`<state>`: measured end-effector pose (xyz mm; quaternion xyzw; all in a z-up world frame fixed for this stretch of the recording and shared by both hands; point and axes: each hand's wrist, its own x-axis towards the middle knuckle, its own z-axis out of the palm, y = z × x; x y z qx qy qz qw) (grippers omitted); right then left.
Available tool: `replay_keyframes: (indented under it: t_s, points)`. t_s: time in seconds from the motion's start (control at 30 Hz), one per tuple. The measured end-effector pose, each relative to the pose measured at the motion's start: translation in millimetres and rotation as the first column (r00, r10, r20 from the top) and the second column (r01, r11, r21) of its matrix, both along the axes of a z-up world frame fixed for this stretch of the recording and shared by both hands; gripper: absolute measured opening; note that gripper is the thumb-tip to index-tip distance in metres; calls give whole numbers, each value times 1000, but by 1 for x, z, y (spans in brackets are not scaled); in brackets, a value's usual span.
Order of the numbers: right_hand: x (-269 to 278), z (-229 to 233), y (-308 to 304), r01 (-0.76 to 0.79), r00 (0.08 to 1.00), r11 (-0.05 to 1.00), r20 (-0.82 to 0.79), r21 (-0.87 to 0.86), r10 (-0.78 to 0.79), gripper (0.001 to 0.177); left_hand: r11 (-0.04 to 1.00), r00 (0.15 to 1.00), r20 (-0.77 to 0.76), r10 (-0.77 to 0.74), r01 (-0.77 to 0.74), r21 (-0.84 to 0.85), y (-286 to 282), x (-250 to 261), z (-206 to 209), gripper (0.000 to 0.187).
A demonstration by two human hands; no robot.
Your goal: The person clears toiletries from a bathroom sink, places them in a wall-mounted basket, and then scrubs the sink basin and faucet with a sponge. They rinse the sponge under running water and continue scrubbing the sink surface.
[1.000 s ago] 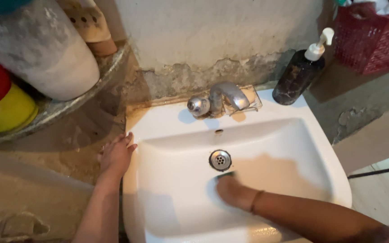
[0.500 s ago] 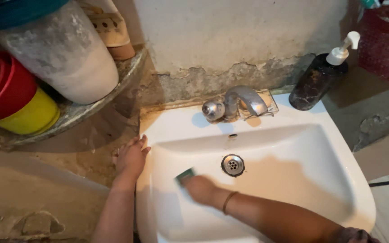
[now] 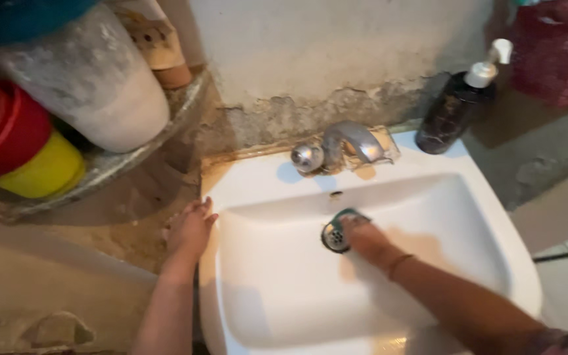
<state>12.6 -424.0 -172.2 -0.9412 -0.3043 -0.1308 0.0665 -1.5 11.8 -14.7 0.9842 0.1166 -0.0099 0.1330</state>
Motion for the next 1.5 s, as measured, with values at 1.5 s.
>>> replay_keyframes:
  t_s: [1.5]
  points:
    - [-16,5,-31,154,854,863,-375,-482,-362,21,1000,999,-37,6,-6,-13,2,5,-12,50]
